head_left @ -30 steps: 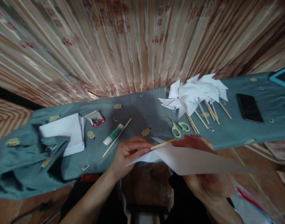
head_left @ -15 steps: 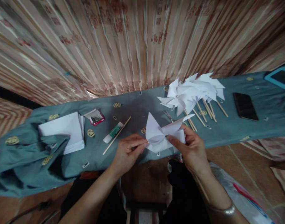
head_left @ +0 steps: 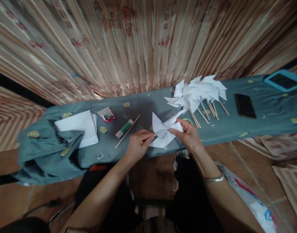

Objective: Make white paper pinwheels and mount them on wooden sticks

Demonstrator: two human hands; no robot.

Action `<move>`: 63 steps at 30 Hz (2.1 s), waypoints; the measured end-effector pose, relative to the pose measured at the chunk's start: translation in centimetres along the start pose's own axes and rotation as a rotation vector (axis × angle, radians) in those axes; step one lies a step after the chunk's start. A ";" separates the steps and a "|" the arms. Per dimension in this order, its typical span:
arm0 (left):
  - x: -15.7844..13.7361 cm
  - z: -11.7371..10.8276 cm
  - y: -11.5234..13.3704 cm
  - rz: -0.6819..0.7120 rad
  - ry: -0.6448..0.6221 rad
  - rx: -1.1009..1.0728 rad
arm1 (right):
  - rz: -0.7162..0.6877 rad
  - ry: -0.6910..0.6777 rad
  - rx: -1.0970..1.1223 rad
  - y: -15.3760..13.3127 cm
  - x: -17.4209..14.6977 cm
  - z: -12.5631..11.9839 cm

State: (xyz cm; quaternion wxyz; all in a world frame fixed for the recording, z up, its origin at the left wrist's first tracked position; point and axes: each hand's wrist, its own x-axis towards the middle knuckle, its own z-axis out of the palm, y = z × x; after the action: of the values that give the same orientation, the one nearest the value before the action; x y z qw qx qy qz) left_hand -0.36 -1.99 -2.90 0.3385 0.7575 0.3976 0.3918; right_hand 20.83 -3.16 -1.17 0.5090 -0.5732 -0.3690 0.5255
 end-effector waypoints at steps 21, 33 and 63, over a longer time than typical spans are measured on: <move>-3.1 1.9 -1.6 -0.526 -0.054 -0.344 | 0.136 -0.365 -0.882 -1.8 5.1 0.6; -4.5 2.5 0.5 -0.864 -0.009 -0.896 | 0.109 -0.564 -1.119 -2.1 6.2 2.0; -6.2 3.9 1.7 -1.139 -0.167 -1.006 | -0.023 -0.730 -1.273 -1.5 5.9 1.4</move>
State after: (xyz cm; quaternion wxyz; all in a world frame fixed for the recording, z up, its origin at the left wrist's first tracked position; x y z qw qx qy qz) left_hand 1.27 -8.93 -5.34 0.8213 0.2173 0.4737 0.2321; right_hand 20.62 3.07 -0.96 -0.0724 -0.5424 -0.7550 0.3614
